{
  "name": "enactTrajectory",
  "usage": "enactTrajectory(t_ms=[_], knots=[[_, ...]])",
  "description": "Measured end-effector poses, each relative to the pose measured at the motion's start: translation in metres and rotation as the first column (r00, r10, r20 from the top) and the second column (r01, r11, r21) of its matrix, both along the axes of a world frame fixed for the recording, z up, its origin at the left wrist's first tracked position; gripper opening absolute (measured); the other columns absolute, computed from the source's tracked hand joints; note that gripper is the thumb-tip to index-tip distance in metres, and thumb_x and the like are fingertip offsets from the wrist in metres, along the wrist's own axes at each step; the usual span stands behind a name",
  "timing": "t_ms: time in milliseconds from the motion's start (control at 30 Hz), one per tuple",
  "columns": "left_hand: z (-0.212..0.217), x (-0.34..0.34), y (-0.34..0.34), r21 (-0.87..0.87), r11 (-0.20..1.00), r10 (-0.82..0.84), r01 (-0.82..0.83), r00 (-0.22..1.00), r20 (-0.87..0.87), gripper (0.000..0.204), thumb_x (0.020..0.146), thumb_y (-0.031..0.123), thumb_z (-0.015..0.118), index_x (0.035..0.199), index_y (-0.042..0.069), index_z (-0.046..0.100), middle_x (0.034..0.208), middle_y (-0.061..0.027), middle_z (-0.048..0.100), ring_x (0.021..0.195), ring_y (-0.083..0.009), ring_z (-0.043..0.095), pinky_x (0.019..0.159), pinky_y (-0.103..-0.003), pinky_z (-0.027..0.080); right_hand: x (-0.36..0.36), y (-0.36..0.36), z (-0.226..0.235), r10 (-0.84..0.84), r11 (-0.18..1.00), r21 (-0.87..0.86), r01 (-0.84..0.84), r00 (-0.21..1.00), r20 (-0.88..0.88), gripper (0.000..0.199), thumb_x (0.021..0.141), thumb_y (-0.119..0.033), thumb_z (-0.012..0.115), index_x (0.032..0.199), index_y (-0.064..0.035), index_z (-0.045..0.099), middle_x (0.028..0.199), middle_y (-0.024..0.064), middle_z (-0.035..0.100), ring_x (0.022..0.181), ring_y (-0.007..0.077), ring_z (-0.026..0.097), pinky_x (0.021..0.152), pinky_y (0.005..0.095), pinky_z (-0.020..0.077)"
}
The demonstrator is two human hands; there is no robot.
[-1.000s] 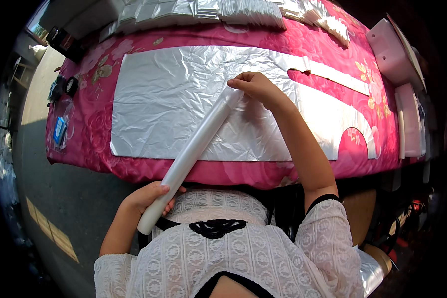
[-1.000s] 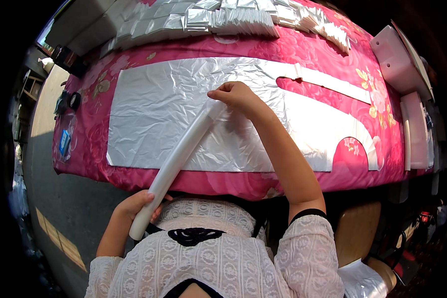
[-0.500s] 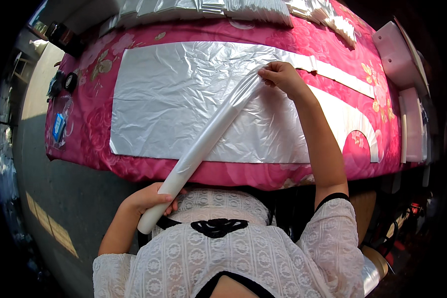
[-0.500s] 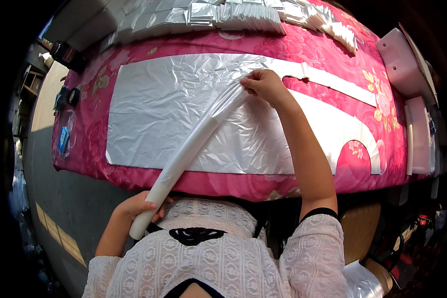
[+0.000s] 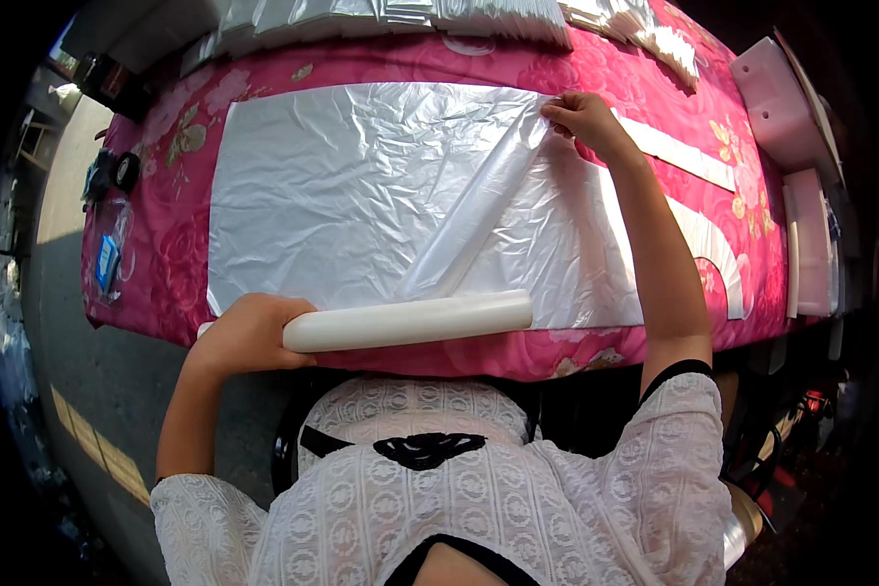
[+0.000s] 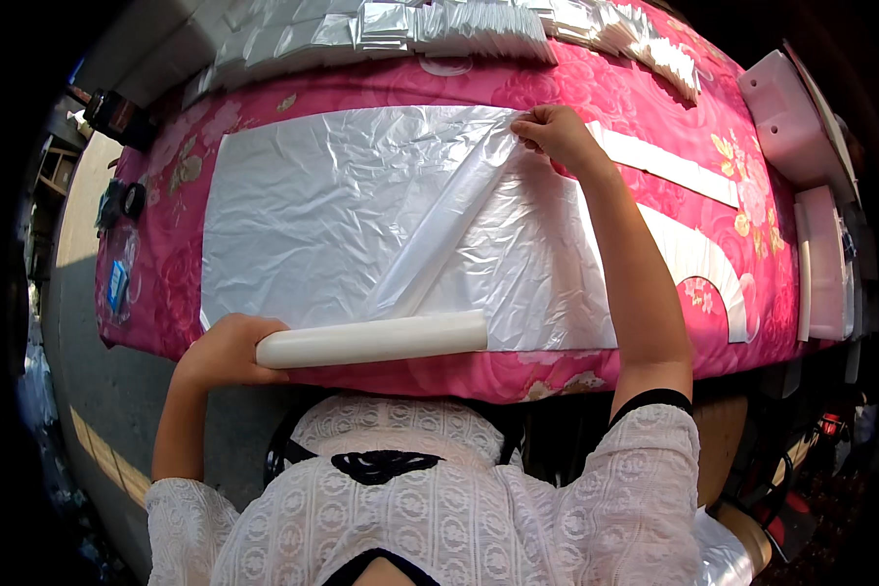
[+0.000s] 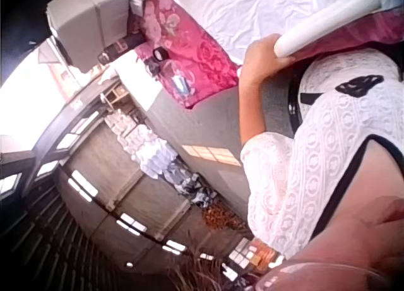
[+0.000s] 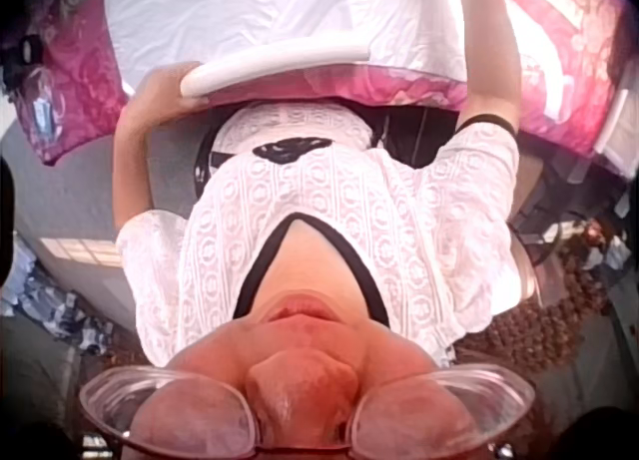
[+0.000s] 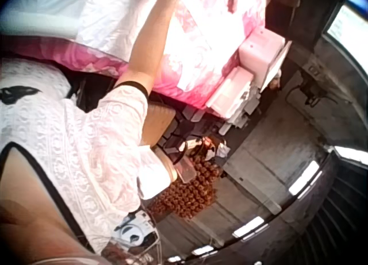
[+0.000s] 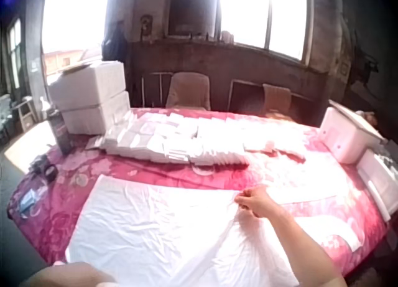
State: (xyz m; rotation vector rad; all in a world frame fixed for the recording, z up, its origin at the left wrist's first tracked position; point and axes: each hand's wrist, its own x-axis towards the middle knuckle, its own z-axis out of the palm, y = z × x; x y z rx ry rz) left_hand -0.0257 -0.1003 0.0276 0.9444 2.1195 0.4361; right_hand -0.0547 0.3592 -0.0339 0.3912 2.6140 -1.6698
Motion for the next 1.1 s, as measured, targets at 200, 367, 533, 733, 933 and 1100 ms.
enactTrajectory(t_ms=[200, 367, 533, 733, 933, 1100], knots=[[-0.010, -0.009, 0.088, 0.351, 0.913, 0.045, 0.209, 0.804, -0.594, 0.050, 0.063, 0.021, 0.074, 0.107, 0.004, 0.056, 0.100, -0.0127, 0.059, 0.096, -0.0307, 0.057, 0.082, -0.037, 0.046, -0.030, -0.054, 0.002, 0.158, 0.987, -0.005, -0.158, 0.987, 0.021, 0.016, 0.080, -0.016, 0.065, 0.081, 0.0004, 0.064, 0.067, 0.0011, 0.059, 0.058, 0.0061, 0.052, 0.052, 0.0214, 0.0420], [-0.049, 0.025, 0.094, 0.452, 0.763, -0.165, 0.461, 0.816, -0.553, 0.068, 0.072, 0.036, 0.066, 0.121, -0.006, 0.043, 0.127, -0.0189, 0.043, 0.119, -0.0336, 0.041, 0.100, -0.042, 0.034, -0.043, -0.058, 0.002, 0.192, 0.980, 0.044, -0.194, 0.981, 0.041, 0.016, 0.080, -0.015, 0.065, 0.081, 0.0009, 0.065, 0.066, 0.0009, 0.059, 0.058, 0.0068, 0.052, 0.053, 0.0223, 0.0427], [-0.072, 0.048, 0.093, 0.288, 0.802, -0.307, 0.523, 0.775, -0.552, 0.084, 0.079, 0.056, 0.047, 0.131, -0.008, 0.031, 0.140, -0.0222, 0.029, 0.133, -0.0335, 0.024, 0.109, -0.045, 0.015, -0.051, -0.058, 0.005, 0.237, 0.968, 0.064, -0.245, 0.966, 0.101, 0.017, 0.080, -0.017, 0.065, 0.084, -0.0004, 0.065, 0.068, 0.0012, 0.060, 0.060, 0.0078, 0.053, 0.056, 0.0232, 0.0441], [-0.069, 0.052, 0.094, 0.245, 0.813, -0.332, 0.529, 0.766, -0.551, 0.085, 0.077, 0.057, 0.048, 0.132, -0.006, 0.032, 0.141, -0.0217, 0.027, 0.135, -0.0318, 0.019, 0.110, -0.045, 0.010, -0.040, -0.070, 0.001, -0.023, 0.948, 0.309, 0.073, 0.987, -0.161, 0.030, 0.082, -0.025, 0.061, 0.101, -0.0009, 0.063, 0.089, 0.0118, 0.064, 0.076, 0.0222, 0.061, 0.071, 0.0313, 0.0482], [-0.071, 0.059, 0.092, 0.238, 0.821, -0.319, 0.519, 0.763, -0.563, 0.086, 0.076, 0.057, 0.049, 0.132, -0.006, 0.032, 0.141, -0.0218, 0.027, 0.135, -0.0318, 0.020, 0.110, -0.045, 0.011, 0.097, -0.146, 0.038, 0.439, 0.800, 0.499, -0.334, 0.892, -0.106, 0.035, 0.083, -0.018, 0.060, 0.117, -0.0108, 0.057, 0.110, 0.0104, 0.057, 0.100, 0.0267, 0.054, 0.085, 0.0356, 0.0444], [-0.070, 0.060, 0.091, 0.209, 0.829, -0.326, 0.519, 0.752, -0.573, 0.085, 0.077, 0.058, 0.048, 0.132, -0.005, 0.032, 0.141, -0.0215, 0.027, 0.134, -0.0316, 0.022, 0.109, -0.044, 0.013, 0.135, -0.132, 0.021, 0.339, 0.744, 0.644, -0.178, 0.931, -0.135, 0.048, 0.077, -0.005, 0.060, 0.123, -0.0146, 0.052, 0.109, 0.0104, 0.057, 0.100, 0.0279, 0.052, 0.087, 0.0364, 0.0437]])
